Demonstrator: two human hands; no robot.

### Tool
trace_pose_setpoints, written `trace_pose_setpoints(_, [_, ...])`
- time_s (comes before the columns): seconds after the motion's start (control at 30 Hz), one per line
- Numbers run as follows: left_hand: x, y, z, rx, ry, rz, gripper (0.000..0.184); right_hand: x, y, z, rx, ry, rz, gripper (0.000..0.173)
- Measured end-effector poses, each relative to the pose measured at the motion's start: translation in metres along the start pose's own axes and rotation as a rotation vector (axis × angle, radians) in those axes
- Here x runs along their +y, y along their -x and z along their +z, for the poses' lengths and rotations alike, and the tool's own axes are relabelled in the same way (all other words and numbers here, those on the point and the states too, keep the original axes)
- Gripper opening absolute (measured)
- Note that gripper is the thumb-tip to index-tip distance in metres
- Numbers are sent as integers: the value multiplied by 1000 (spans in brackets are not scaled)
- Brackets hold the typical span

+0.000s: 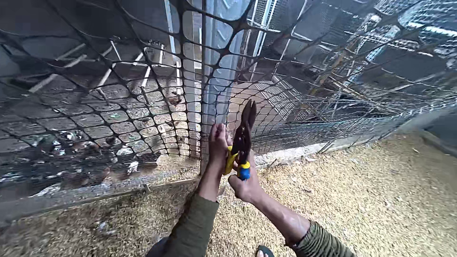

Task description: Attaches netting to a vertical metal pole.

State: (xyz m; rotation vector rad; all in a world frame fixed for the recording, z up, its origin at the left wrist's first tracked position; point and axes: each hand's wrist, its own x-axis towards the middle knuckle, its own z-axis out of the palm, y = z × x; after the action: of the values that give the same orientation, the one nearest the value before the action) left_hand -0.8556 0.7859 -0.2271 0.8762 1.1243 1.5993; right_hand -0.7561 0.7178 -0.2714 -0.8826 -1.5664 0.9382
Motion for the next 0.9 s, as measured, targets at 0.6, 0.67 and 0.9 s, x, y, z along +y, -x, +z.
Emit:
trace_pose_setpoints(0.6, [-31,-39,-9,-280,92,-44,60,-110,-43,-146,-506,926,529,64])
trace_pose_setpoints(0.67, [-26,-44,0,-272,198,-75,60,-125,-50,-151,-542,975,565,66])
trace_pose_setpoints(0.9, [1,-50,35,-186,409,-100,43,-173,-86,-147,-588,1206,658,68])
